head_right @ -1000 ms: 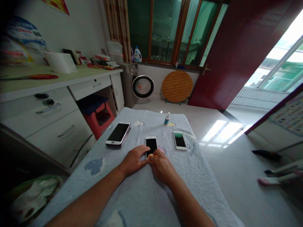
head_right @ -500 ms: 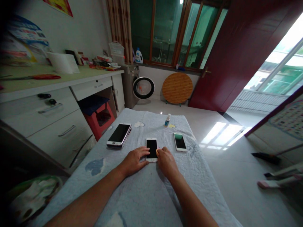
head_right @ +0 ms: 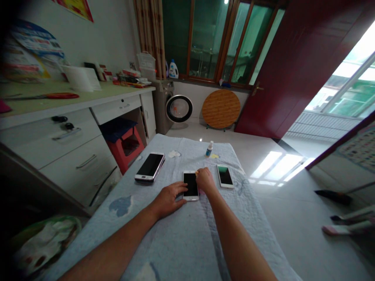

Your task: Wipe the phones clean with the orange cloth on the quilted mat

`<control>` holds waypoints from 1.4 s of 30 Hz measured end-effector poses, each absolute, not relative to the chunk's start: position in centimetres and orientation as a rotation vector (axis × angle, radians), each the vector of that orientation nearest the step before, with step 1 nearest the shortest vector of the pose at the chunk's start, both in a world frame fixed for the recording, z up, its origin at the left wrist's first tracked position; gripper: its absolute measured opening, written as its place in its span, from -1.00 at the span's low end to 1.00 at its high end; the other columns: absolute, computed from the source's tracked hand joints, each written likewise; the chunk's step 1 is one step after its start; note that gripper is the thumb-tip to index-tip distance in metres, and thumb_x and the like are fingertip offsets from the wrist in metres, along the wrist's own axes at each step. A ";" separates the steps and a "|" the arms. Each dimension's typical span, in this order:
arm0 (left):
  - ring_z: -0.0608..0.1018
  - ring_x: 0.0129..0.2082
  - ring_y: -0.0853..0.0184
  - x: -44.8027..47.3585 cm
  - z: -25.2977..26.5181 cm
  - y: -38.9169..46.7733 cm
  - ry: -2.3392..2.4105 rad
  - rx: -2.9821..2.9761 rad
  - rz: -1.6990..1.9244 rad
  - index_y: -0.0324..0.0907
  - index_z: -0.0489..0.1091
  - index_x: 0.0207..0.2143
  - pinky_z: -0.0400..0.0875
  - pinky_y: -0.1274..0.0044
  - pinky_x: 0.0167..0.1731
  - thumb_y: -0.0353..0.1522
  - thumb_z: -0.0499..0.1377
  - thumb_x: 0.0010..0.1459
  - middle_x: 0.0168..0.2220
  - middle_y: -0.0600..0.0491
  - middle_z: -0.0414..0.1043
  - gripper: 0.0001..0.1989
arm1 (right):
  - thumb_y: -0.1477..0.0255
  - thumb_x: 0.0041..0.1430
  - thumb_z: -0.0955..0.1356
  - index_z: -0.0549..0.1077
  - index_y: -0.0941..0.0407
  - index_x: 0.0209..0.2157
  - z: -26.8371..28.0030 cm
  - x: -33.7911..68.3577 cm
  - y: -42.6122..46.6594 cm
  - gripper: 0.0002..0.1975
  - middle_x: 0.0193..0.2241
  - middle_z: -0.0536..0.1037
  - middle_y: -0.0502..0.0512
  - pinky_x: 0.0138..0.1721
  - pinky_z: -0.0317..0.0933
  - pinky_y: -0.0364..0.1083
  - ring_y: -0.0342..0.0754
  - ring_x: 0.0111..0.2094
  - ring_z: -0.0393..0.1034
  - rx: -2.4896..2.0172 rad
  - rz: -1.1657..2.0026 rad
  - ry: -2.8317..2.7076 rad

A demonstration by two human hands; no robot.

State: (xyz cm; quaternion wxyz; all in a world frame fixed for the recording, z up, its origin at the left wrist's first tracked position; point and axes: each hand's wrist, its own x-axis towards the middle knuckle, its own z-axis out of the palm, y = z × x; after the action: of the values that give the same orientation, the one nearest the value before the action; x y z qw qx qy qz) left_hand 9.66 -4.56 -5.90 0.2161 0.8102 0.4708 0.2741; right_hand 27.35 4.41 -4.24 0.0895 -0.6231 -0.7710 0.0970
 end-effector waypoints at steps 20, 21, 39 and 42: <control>0.42 0.13 0.16 9.7 -6.7 -4.5 1.291 2.275 0.854 -0.18 0.47 -0.09 0.28 0.29 0.15 -0.43 0.28 -0.02 0.06 -0.08 0.44 -0.63 | 0.47 0.24 0.24 0.53 0.15 -0.35 -2.7 29.8 -6.9 -0.77 -0.39 0.42 0.08 -0.27 0.12 -0.18 -0.10 -0.31 0.33 -1.557 0.561 -2.197; 0.42 0.13 0.17 9.6 -6.7 -4.5 1.284 2.270 0.850 -0.17 0.47 -0.08 0.28 0.30 0.15 -0.43 0.27 -0.02 0.06 -0.08 0.44 -0.62 | 0.48 0.25 0.24 0.52 0.15 -0.32 -2.7 29.6 -6.9 -0.78 -0.37 0.40 0.08 -0.26 0.12 -0.18 -0.11 -0.30 0.32 -1.513 0.548 -2.202; 0.42 0.12 0.19 9.3 -6.2 -4.6 1.254 2.241 0.799 -0.17 0.48 -0.09 0.27 0.35 0.16 -0.44 0.28 -0.04 0.08 -0.07 0.42 -0.61 | 0.56 0.26 0.18 0.49 0.26 -0.18 -4.5 27.9 4.5 -0.73 -0.25 0.46 0.28 -0.19 0.12 -0.15 -0.04 -0.18 0.34 -1.787 0.193 -2.377; 0.42 0.12 0.20 9.3 -6.0 -4.6 1.258 2.231 0.785 -0.17 0.47 -0.08 0.26 0.34 0.17 -0.44 0.27 -0.03 0.09 -0.06 0.42 -0.61 | 0.59 0.21 0.21 0.51 0.24 -0.16 -4.1 27.3 5.8 -0.72 -0.22 0.48 0.28 -0.17 0.12 -0.15 -0.05 -0.19 0.36 -1.761 0.196 -2.442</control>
State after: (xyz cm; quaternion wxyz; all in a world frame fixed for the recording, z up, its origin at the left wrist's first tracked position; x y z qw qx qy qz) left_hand 9.27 -4.62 -5.99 0.2293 0.8106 0.4571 0.2851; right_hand 27.33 5.75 -4.07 0.0621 -0.5826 -0.8078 0.0649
